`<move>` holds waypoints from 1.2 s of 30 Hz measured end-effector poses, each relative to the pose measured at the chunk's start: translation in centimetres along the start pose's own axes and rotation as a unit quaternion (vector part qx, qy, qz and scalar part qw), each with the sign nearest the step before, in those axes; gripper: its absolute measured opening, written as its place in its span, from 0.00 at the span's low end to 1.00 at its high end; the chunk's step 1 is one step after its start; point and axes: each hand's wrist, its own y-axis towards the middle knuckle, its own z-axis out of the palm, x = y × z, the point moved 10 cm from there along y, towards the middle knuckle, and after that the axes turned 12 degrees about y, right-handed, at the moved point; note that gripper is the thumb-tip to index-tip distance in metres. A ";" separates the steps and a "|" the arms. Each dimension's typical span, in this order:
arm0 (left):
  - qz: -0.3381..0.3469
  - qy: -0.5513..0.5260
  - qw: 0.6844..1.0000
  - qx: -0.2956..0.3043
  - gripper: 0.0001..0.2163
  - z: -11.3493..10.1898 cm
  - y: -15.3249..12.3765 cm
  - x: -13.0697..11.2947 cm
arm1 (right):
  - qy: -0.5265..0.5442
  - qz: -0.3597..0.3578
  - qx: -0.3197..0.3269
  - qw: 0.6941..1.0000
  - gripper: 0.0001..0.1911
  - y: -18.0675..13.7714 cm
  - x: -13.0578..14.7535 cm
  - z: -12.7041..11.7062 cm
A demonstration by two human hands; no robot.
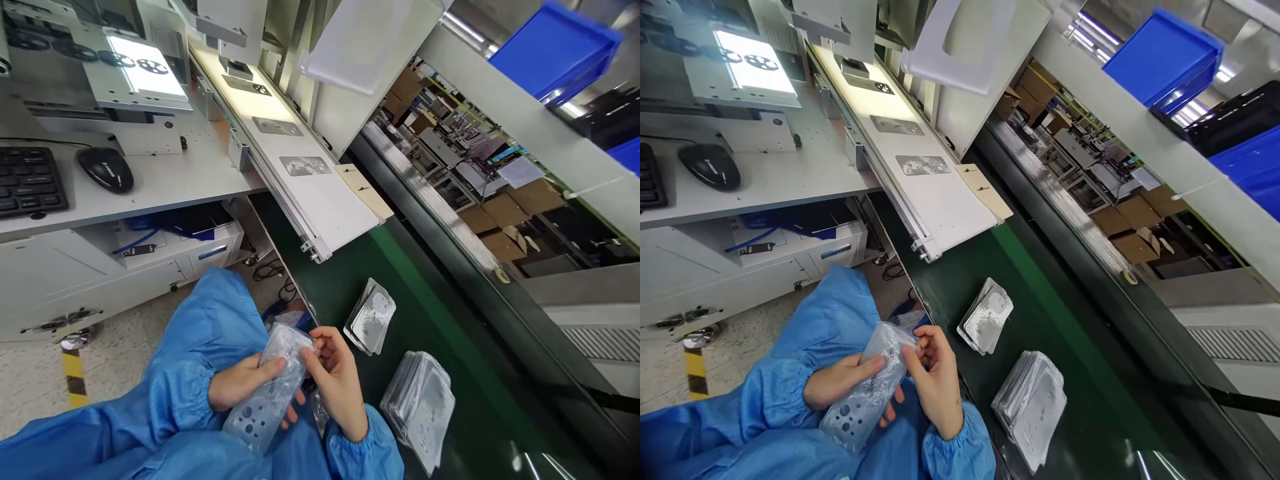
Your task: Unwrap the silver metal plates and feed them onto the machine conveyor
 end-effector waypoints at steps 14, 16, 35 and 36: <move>0.025 -0.010 0.998 0.057 0.30 1.0 -1.5 1.3 | 0.003 0.019 0.072 0.997 0.18 0.0 -1.0 1.4; 0.014 -0.012 0.999 0.044 0.29 0.6 -1.2 1.5 | 0.002 0.013 0.060 0.998 0.19 0.1 -0.9 1.1; 0.095 0.078 0.980 -0.156 0.22 -2.8 -0.7 -4.8 | -0.144 -0.131 -0.043 0.980 0.08 -0.1 3.9 -2.0; 0.107 0.109 0.973 -0.172 0.21 -3.1 -0.8 -5.4 | -0.177 -0.160 -0.032 0.971 0.06 -0.2 4.7 -1.4</move>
